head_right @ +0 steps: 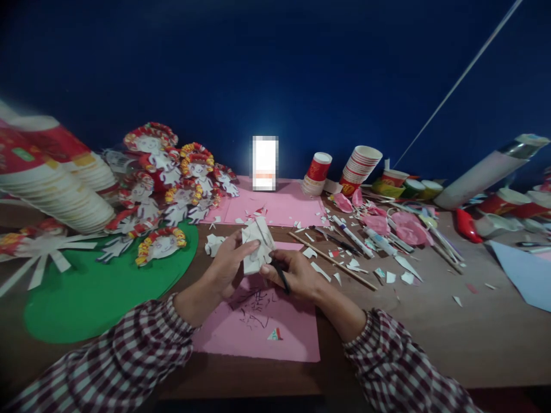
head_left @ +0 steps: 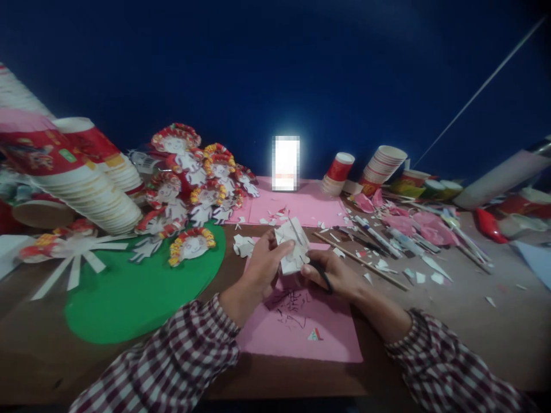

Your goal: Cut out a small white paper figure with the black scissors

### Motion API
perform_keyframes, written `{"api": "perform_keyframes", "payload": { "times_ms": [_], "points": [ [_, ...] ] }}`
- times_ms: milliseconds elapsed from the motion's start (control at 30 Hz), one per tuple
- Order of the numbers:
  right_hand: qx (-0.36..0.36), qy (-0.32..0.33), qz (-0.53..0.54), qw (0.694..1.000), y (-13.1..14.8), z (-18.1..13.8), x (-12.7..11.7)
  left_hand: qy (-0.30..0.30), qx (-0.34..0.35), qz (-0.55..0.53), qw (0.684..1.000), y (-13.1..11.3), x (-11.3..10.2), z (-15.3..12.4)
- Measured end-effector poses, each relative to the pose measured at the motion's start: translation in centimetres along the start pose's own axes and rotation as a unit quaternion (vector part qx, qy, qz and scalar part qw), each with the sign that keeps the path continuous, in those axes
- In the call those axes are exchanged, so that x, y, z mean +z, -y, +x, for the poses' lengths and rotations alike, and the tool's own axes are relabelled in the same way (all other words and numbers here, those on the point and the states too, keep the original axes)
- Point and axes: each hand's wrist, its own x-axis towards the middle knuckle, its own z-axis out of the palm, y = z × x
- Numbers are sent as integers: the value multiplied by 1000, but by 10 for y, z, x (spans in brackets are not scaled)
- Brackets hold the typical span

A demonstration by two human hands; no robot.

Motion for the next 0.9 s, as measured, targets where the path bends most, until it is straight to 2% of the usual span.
{"api": "perform_keyframes", "payload": {
  "times_ms": [100,267,467,667,900],
  "points": [
    [4,10,17,1000,1,0,-4,6,-3,-11,1000,-3,-3,3],
    [-2,33,17,999,1,-1,-7,-21,10,-16,1000,-6,-9,7],
    [-12,51,19,998,1,-2,-6,-7,25,45,999,-2,-13,10],
    [2,52,-5,999,7,-2,-5,-20,17,64,998,1,-12,11],
    [4,67,33,997,0,-2,-3,-31,23,69,997,3,-10,8]
  ]
}}
